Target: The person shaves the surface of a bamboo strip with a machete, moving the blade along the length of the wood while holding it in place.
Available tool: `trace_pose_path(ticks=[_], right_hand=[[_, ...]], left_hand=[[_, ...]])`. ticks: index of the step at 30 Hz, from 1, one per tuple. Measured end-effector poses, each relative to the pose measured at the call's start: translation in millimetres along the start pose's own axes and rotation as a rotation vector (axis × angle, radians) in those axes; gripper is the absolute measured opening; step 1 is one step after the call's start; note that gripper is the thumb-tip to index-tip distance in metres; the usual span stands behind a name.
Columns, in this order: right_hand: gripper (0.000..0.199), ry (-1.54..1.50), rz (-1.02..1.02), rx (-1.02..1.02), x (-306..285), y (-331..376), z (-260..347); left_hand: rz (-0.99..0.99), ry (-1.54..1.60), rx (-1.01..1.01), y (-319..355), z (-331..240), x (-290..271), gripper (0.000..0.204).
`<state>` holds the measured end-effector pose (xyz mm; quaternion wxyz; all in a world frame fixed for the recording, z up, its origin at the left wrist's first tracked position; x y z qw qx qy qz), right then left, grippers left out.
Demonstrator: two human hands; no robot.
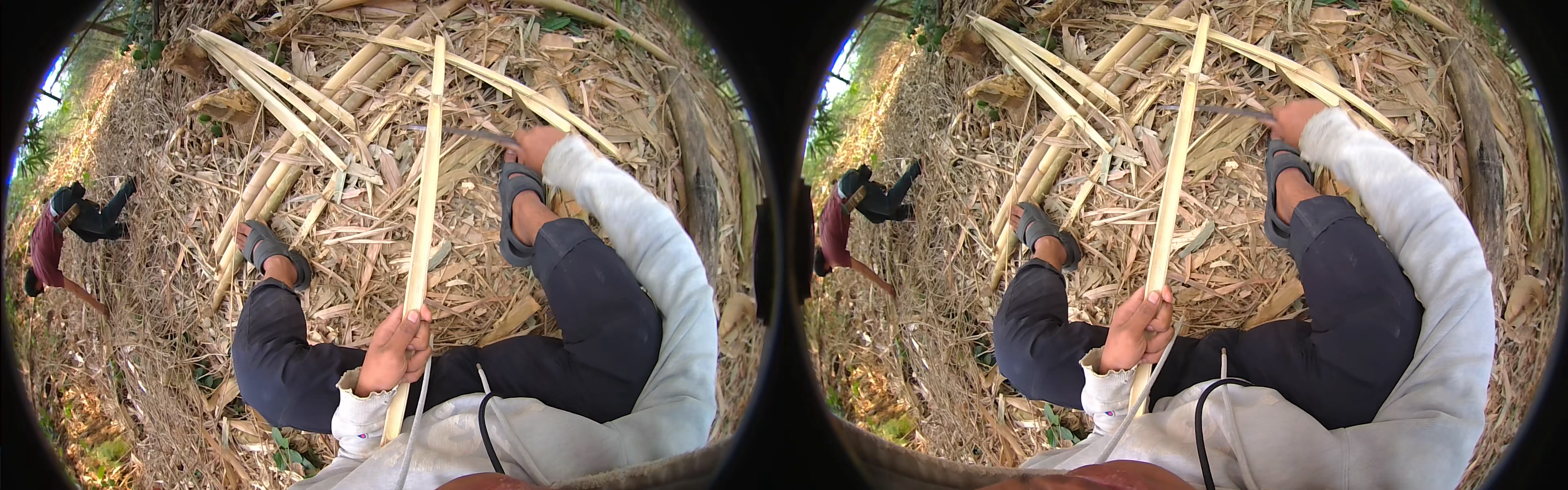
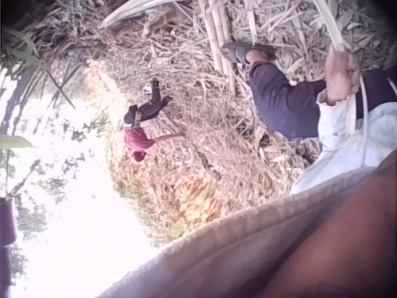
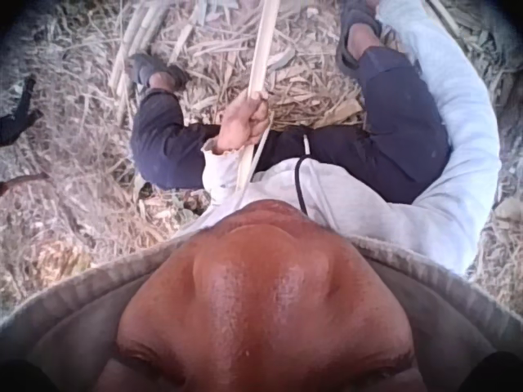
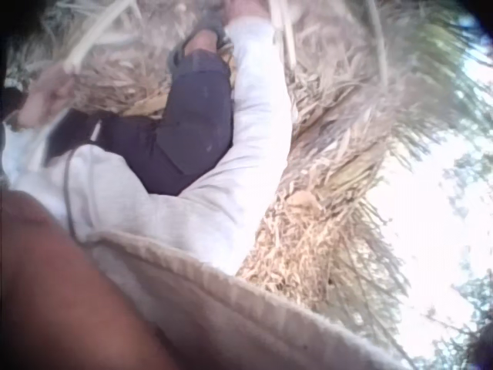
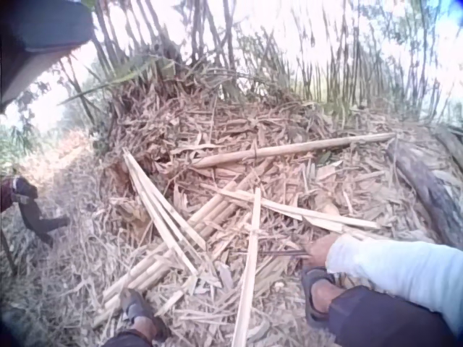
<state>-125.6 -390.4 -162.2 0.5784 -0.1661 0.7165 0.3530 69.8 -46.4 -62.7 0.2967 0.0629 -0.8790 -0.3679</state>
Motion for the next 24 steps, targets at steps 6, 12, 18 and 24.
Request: trace_pose_path(ticks=[6,12,18,24], right_hand=[[0.062,-0.082,0.206,0.135,22.3,28.6,19.1],[0.067,-0.349,0.009,0.45,23.7,9.9,-10.1],[0.069,-0.686,0.02,0.418,-6.4,-17.0,-8.7],[0.063,-1.025,-0.392,0.305,-49.9,-27.0,23.1]], left_hand=[[0.062,0.048,-0.039,1.3,0.5,7.7,0.036],[-0.008,-0.036,-0.01,14.2,-21.6,14.4,0.051],[-0.033,-0.089,0.022,48.9,-82.1,21.6,0.043],[-0.016,-0.244,0.109,39.3,-145.7,48.8,0.044]])
Point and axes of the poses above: each hand's wrist, its own y-axis away from the middle knuckle, its own x-axis out of the palm, z = x × y, the point moved 2 cm from there along -y, towards the middle knuckle, and after that the axes turned 2 degrees about y, right-handed, at the moved point
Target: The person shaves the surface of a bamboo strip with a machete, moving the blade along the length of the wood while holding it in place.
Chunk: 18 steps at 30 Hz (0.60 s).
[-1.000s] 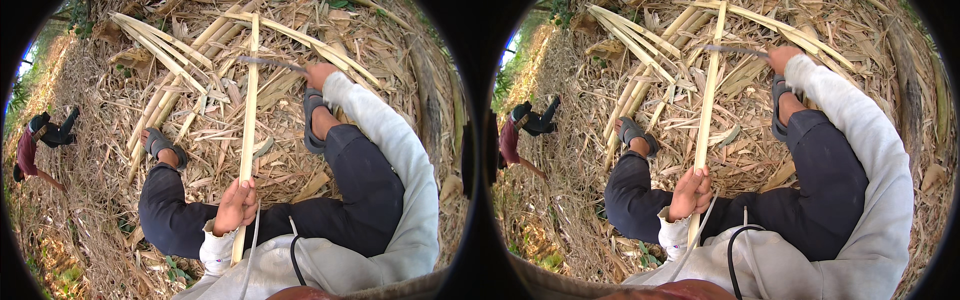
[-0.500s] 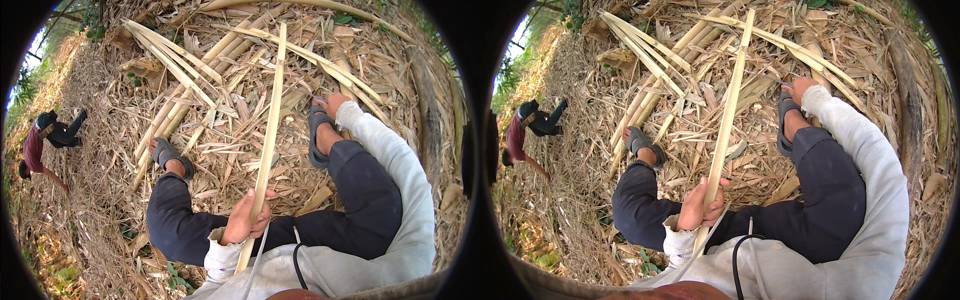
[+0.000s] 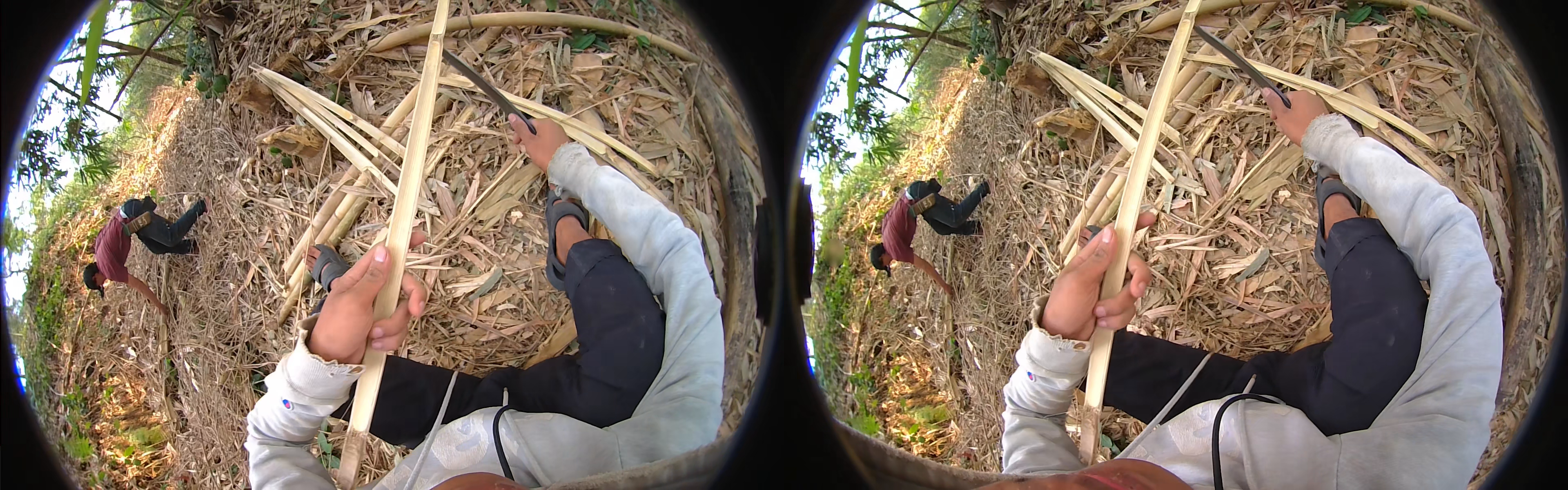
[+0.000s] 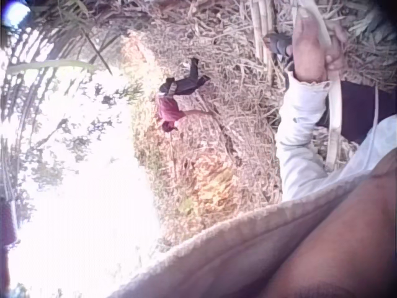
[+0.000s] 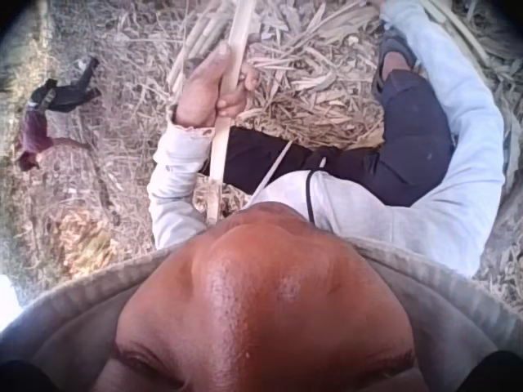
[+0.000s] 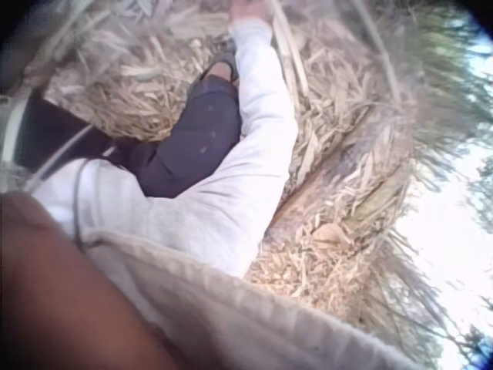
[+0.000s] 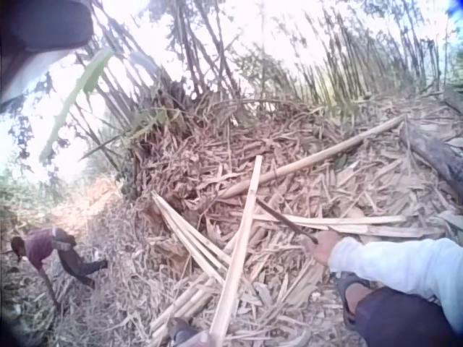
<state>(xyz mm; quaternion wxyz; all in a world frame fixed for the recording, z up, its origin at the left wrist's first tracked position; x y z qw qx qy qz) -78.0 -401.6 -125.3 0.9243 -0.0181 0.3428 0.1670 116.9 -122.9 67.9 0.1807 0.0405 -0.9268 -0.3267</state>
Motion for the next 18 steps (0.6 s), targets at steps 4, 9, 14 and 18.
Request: trace_pose_path(ticks=[4,9,14,18], right_hand=[[0.058,-0.109,-0.082,0.021,8.5,9.3,6.3],[0.052,-0.613,0.009,0.245,3.1,45.8,19.8],[0.06,-0.66,0.28,0.036,-16.7,61.2,119.9],[0.07,-0.706,0.418,0.018,-7.0,77.6,171.7]], left_hand=[[-0.016,0.084,0.073,-6.3,11.0,-0.6,0.032],[-0.081,0.12,0.227,-1.8,14.6,-9.4,0.027],[0.025,0.248,0.236,-3.9,24.7,-17.4,0.026],[0.024,0.341,0.199,-6.4,36.3,-19.9,0.028]])
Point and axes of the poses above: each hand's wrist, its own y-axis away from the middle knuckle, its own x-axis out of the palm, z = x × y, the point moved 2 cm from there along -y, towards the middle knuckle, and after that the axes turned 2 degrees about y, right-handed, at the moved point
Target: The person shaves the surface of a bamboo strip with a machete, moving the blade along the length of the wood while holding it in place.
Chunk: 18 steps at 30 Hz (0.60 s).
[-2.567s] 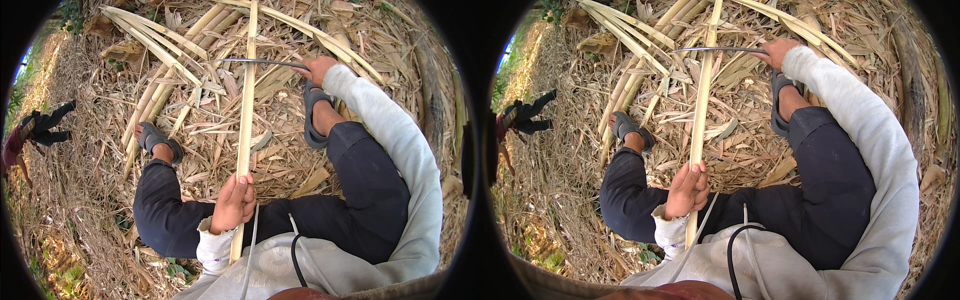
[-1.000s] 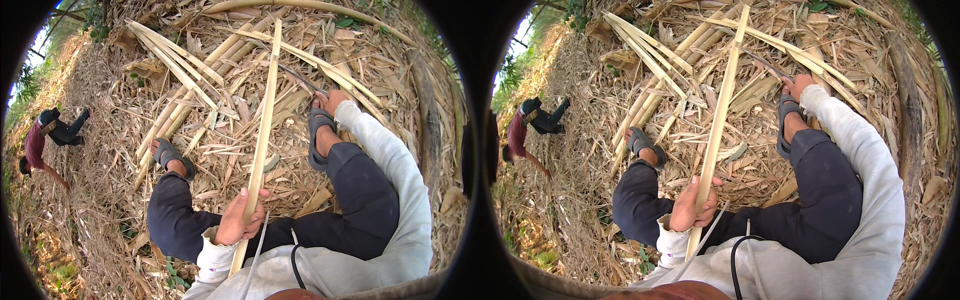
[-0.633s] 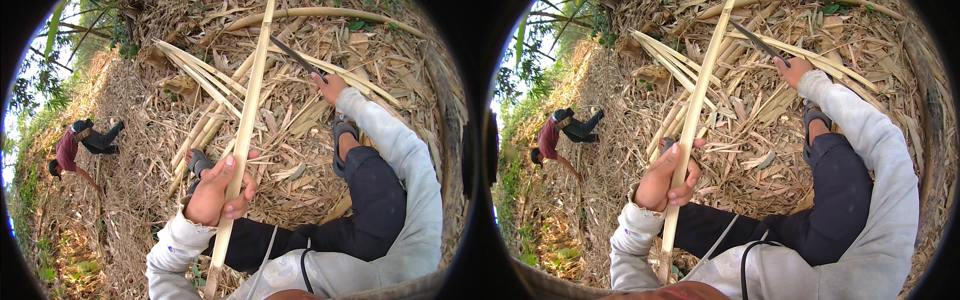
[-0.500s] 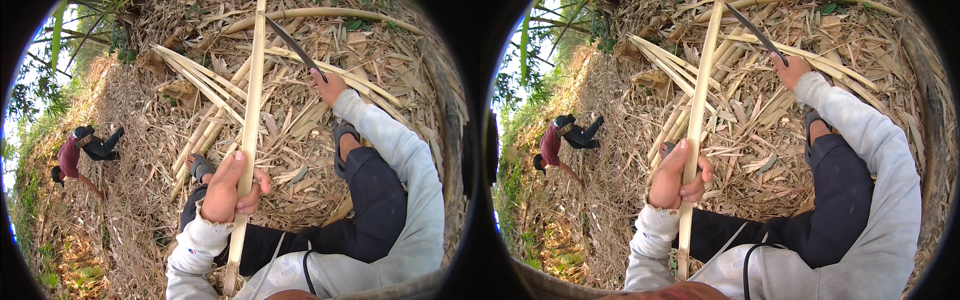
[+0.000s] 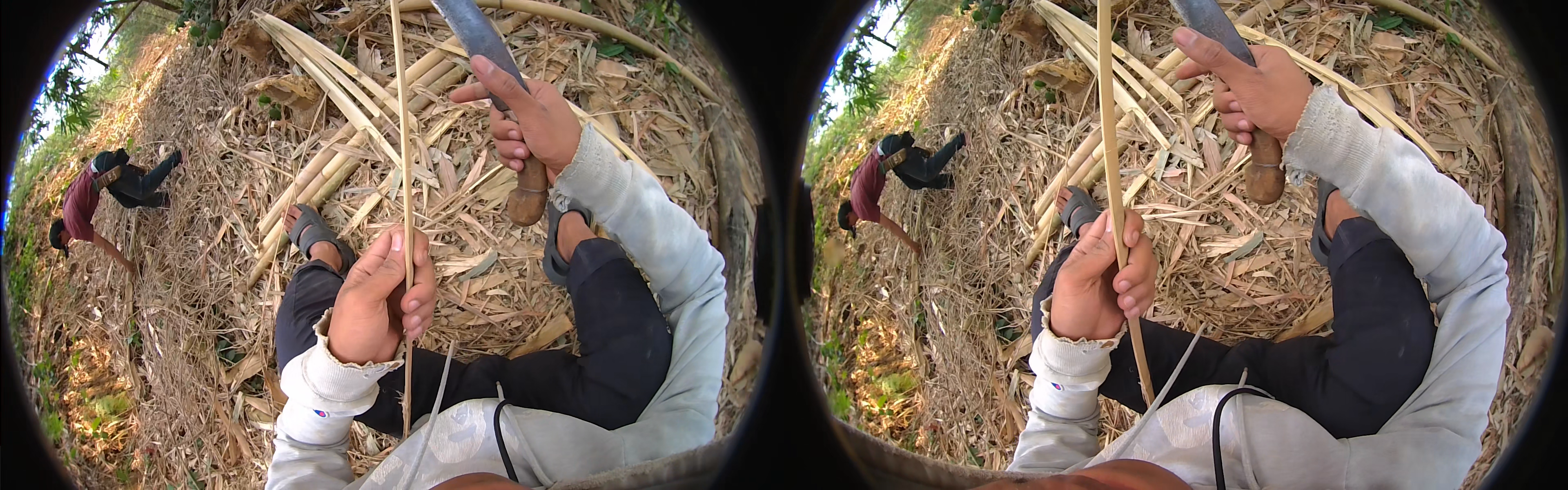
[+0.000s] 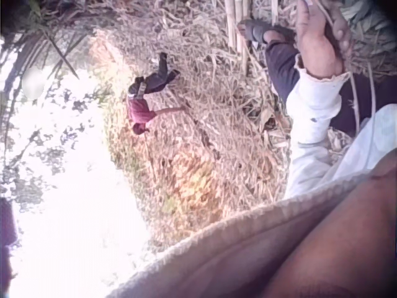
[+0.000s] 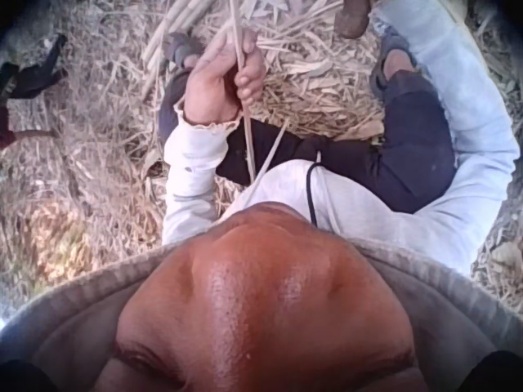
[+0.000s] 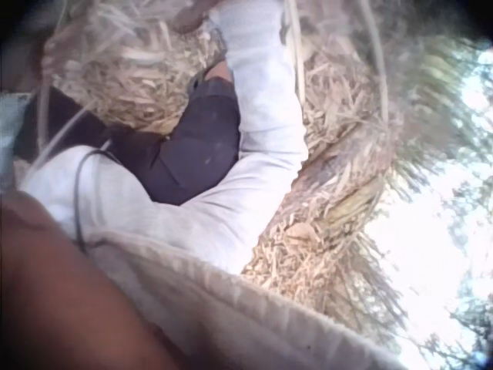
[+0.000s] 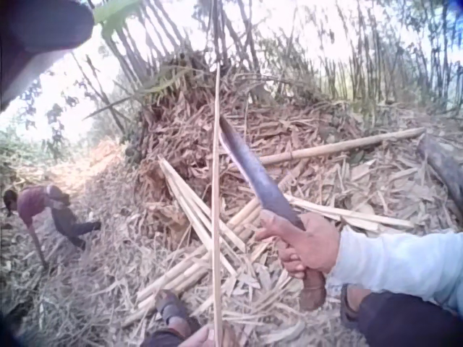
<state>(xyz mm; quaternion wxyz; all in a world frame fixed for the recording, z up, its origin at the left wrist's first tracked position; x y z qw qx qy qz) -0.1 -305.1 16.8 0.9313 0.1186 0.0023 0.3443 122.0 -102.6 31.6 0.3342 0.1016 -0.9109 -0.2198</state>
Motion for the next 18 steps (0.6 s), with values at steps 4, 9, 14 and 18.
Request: trace_pose_path(ticks=[4,9,14,18], right_hand=[[0.061,-0.093,0.032,0.017,16.5,-5.6,-6.0],[0.059,-0.136,0.179,0.1,26.9,-6.1,-7.6],[0.054,-0.262,0.21,0.059,19.7,-7.6,-3.1],[0.045,-0.342,0.08,0.002,2.7,-10.7,-2.2]], left_hand=[[-0.015,0.0,-0.101,-1.3,4.9,1.4,0.044],[-0.053,-0.099,-0.195,-2.7,16.9,3.4,0.057],[-0.113,-0.132,-0.166,-4.8,27.3,7.0,0.073],[-0.059,-0.208,-0.203,-1.7,43.9,1.1,0.082]])
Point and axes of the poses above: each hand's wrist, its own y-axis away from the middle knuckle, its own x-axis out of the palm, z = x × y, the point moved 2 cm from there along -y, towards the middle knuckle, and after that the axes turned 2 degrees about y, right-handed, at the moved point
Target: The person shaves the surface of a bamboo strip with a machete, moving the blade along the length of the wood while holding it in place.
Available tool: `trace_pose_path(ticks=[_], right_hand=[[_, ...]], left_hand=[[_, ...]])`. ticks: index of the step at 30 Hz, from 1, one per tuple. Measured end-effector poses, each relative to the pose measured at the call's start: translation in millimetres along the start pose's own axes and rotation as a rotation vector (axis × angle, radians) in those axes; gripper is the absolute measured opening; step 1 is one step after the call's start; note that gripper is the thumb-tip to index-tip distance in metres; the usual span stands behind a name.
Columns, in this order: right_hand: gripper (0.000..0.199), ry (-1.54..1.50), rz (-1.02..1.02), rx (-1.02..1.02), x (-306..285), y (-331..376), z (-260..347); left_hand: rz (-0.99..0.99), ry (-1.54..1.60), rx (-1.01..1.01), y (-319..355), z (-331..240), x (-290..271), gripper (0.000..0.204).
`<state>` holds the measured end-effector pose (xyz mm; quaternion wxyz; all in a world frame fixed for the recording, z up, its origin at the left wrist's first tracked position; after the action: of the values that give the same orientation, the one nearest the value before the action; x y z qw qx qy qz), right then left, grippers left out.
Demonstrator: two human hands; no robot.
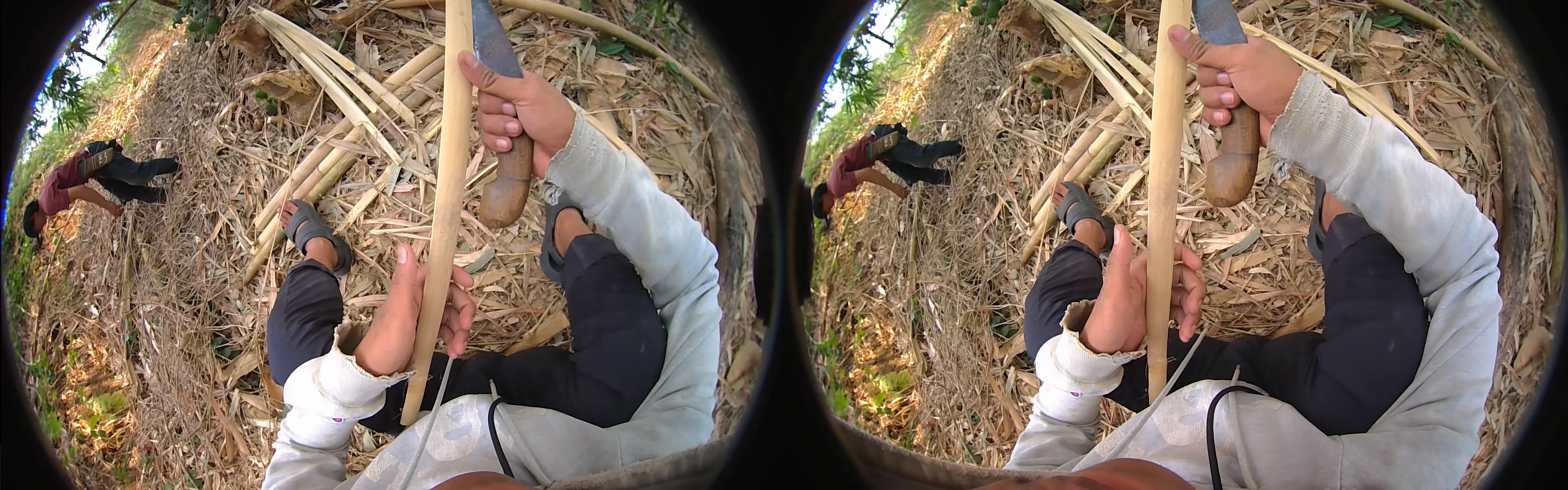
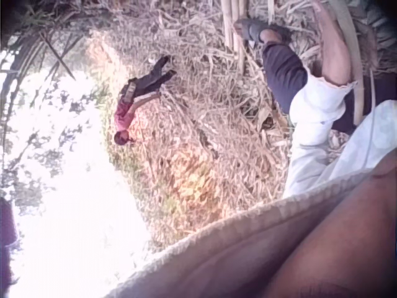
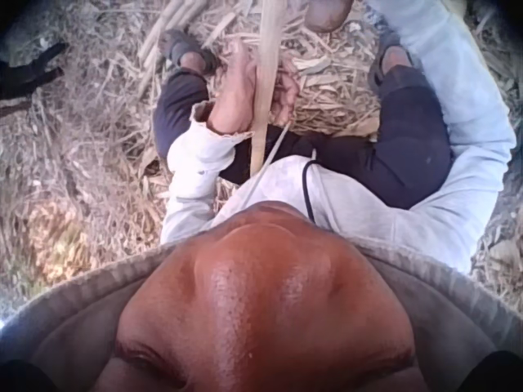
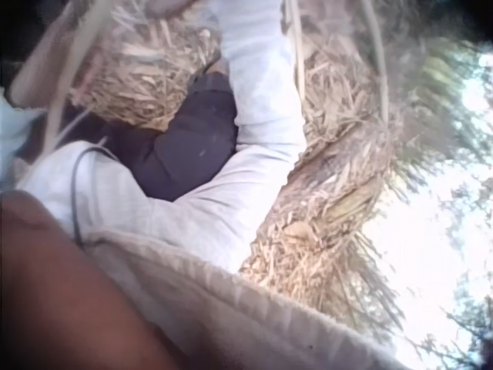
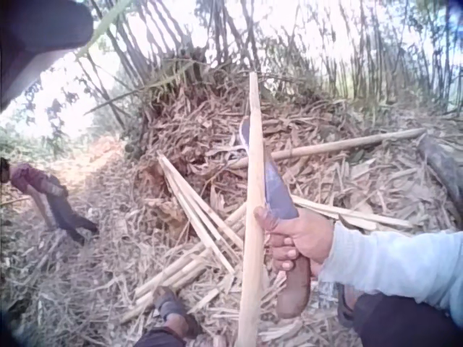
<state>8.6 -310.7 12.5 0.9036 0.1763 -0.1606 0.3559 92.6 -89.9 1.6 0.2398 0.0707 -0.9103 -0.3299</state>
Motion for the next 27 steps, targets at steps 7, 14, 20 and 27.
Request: trace_pose_path(ticks=[7,14,20,27], right_hand=[[0.049,0.05,-0.264,-0.058,-32.4,1.1,-18.6],[0.057,0.214,-0.363,-0.178,-53.4,2.8,-38.0],[0.034,0.704,-0.169,-0.6,-52.0,27.4,-42.2],[0.044,1.256,0.374,-1.043,-1.6,50.4,-53.0]], left_hand=[[-0.07,-0.069,-0.068,8.1,-1.5,-5.3,0.055],[-0.094,-0.036,0.082,13.7,-15.8,7.3,0.052],[-0.095,0.097,0.157,9.6,-18.5,-0.7,0.04],[-0.2,0.073,0.28,8.6,-16.9,-4.8,0.031]])
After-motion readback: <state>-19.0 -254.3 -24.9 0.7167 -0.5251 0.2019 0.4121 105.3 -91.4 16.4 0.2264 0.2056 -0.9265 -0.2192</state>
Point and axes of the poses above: each hand's wrist, its own y-axis away from the middle knuckle, its own x-axis out of the palm, z = x × y, the point moved 2 cm from there along -y, towards the middle knuckle, and after that the axes turned 2 degrees about y, right-handed, at the moved point
